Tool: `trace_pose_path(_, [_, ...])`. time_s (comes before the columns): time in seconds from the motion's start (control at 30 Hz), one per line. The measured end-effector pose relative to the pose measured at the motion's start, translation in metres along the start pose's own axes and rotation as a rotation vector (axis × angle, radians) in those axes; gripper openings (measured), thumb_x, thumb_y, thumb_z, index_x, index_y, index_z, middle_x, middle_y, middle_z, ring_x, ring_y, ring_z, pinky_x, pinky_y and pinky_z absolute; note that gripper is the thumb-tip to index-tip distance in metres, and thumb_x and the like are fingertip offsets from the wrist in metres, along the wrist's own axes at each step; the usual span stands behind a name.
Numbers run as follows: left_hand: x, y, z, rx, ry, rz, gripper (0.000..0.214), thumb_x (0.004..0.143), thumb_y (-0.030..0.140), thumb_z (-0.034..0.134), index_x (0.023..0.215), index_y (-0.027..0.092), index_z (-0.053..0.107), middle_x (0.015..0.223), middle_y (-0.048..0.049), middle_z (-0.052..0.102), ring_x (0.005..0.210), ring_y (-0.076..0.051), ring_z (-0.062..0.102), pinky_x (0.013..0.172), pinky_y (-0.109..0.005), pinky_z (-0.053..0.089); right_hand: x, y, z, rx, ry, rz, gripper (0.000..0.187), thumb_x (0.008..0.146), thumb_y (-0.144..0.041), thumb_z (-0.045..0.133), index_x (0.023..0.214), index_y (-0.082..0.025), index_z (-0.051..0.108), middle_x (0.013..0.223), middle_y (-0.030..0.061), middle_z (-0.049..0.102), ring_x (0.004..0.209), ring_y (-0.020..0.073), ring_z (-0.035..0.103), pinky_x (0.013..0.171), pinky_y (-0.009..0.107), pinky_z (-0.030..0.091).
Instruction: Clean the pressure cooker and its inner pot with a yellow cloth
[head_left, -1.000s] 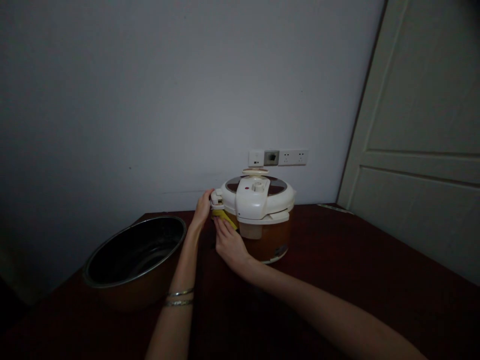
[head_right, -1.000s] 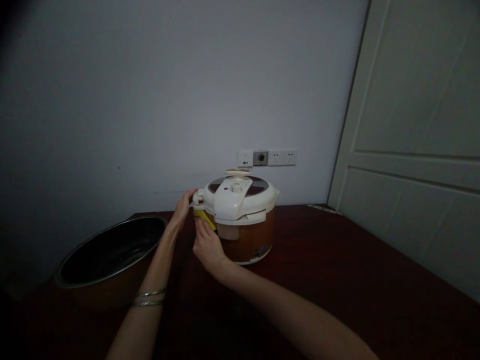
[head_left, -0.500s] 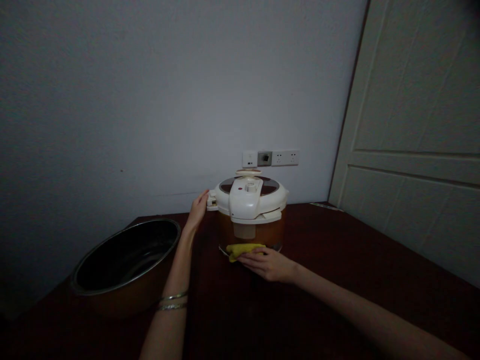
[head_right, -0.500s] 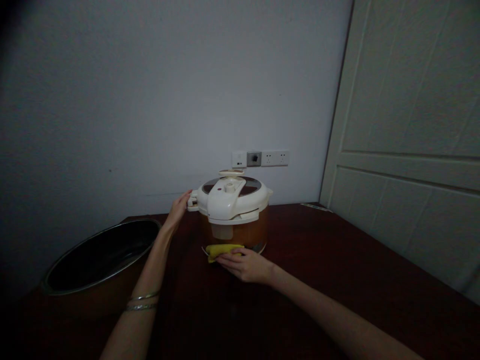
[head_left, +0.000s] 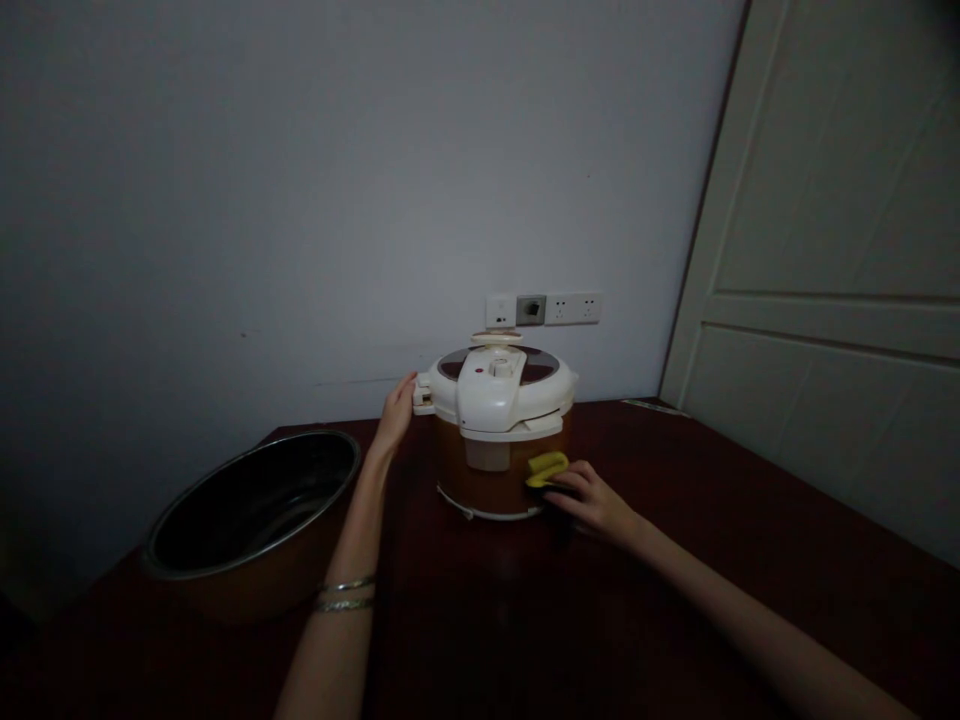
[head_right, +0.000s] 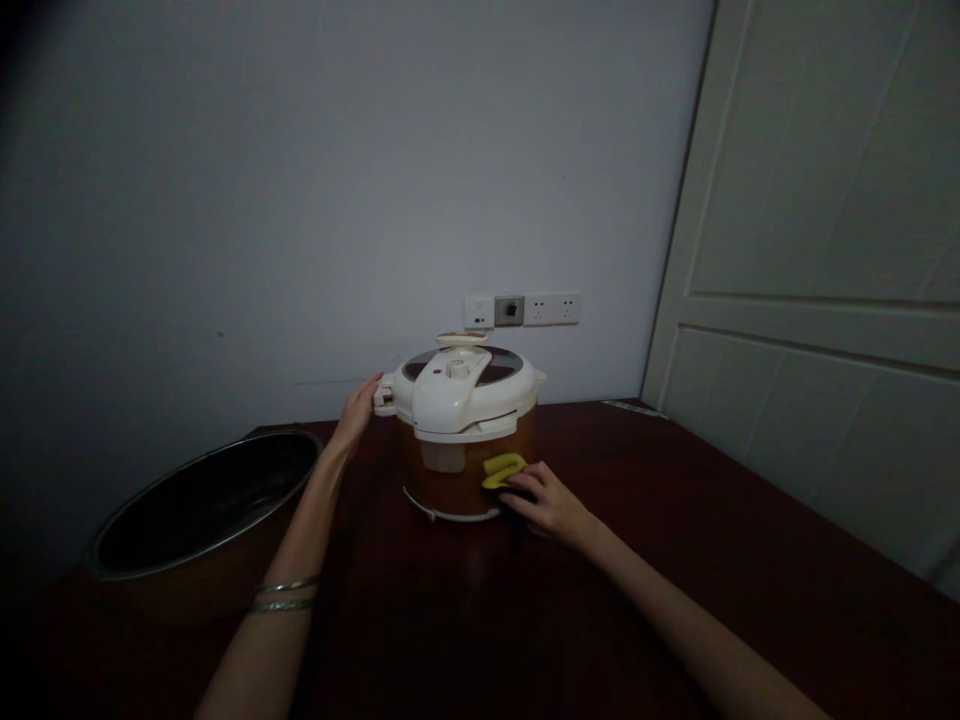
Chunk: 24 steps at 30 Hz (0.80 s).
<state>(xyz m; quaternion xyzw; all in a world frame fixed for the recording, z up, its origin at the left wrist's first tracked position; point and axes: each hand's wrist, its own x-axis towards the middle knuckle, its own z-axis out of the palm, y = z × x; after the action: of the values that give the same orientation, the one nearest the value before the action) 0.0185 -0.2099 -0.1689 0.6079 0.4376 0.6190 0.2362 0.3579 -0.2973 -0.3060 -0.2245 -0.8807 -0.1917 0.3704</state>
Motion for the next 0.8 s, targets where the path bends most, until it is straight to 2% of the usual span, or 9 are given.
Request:
trace_pose_path(0.07, [0.000,0.001,0.000,0.009,0.009,0.001,0.047,0.083,0.037,0.042,0.118,0.012,0.060,0.129,-0.0117,0.058,0.121,-0.020,0.051,0.103,-0.033,0.035,-0.015,0.001,0.002,-0.014,0.007,0.069,0.031,0.083,-0.019,0.052,0.111,-0.026,0.063,0.107,0.0109,0.059,0.097,0.0237,0.054,0.080,0.040,0.050])
trace_pose_path(0.2, [-0.001,0.003,0.002,0.019,0.015,0.008,0.044,0.082,0.036,0.041,0.115,0.014,0.061,0.125,-0.0099,0.061,0.117,-0.020,0.054,0.103,-0.034,0.036,-0.030,0.002,0.009,0.061,0.060,0.400,0.028,0.080,-0.021,0.055,0.107,-0.021,0.058,0.114,0.0128,0.047,0.105,0.0242,0.052,0.086,0.039,0.050])
trace_pose_path(0.33, [-0.001,0.004,0.003,0.021,0.021,0.011,0.047,0.081,0.039,0.041,0.115,0.012,0.061,0.123,-0.0117,0.062,0.114,-0.022,0.056,0.100,-0.035,0.038,-0.007,0.025,0.017,0.276,0.355,0.777,0.038,0.074,-0.024,0.057,0.111,-0.016,0.054,0.114,0.0135,0.051,0.110,0.0251,0.050,0.099,0.045,0.040])
trace_pose_path(0.4, [-0.001,0.004,0.003,0.022,0.023,0.003,0.048,0.081,0.040,0.040,0.115,0.012,0.061,0.122,-0.0119,0.063,0.113,-0.022,0.056,0.100,-0.036,0.038,0.012,0.048,0.021,0.497,0.451,0.990,0.045,0.068,-0.022,0.057,0.112,-0.014,0.056,0.120,0.0134,0.055,0.116,0.0244,0.048,0.105,0.044,0.032])
trace_pose_path(0.47, [0.000,0.003,0.003,0.026,0.026,-0.001,0.048,0.080,0.040,0.040,0.113,0.013,0.061,0.121,-0.0108,0.063,0.113,-0.022,0.056,0.100,-0.036,0.038,0.027,0.070,0.025,0.585,0.442,1.065,0.044,0.067,-0.020,0.052,0.109,-0.014,0.060,0.117,0.0111,0.060,0.113,0.0230,0.052,0.104,0.043,0.033])
trace_pose_path(0.57, [0.001,0.003,0.003,0.021,0.038,0.014,0.045,0.079,0.041,0.042,0.109,0.016,0.063,0.121,-0.0089,0.063,0.115,-0.022,0.055,0.100,-0.036,0.038,0.033,0.086,0.035,0.683,0.390,1.140,0.031,0.064,-0.019,0.051,0.089,-0.015,0.068,0.093,0.0071,0.071,0.091,0.0223,0.063,0.092,0.042,0.045])
trace_pose_path(0.67, [0.002,0.003,0.003,0.024,0.054,0.027,0.042,0.078,0.041,0.043,0.105,0.017,0.065,0.119,-0.0086,0.064,0.114,-0.022,0.056,0.101,-0.036,0.038,0.021,0.077,0.048,0.736,0.390,1.214,0.023,0.062,-0.020,0.054,0.079,-0.014,0.069,0.077,0.0052,0.072,0.079,0.0218,0.066,0.082,0.040,0.050])
trace_pose_path(0.8, [0.004,0.001,0.004,0.020,0.056,0.010,0.043,0.077,0.041,0.042,0.105,0.016,0.064,0.117,-0.0098,0.065,0.112,-0.023,0.057,0.099,-0.037,0.040,0.001,0.048,0.057,0.743,0.470,1.295,0.031,0.063,-0.024,0.058,0.091,-0.013,0.068,0.078,0.0058,0.072,0.080,0.0219,0.066,0.077,0.038,0.052])
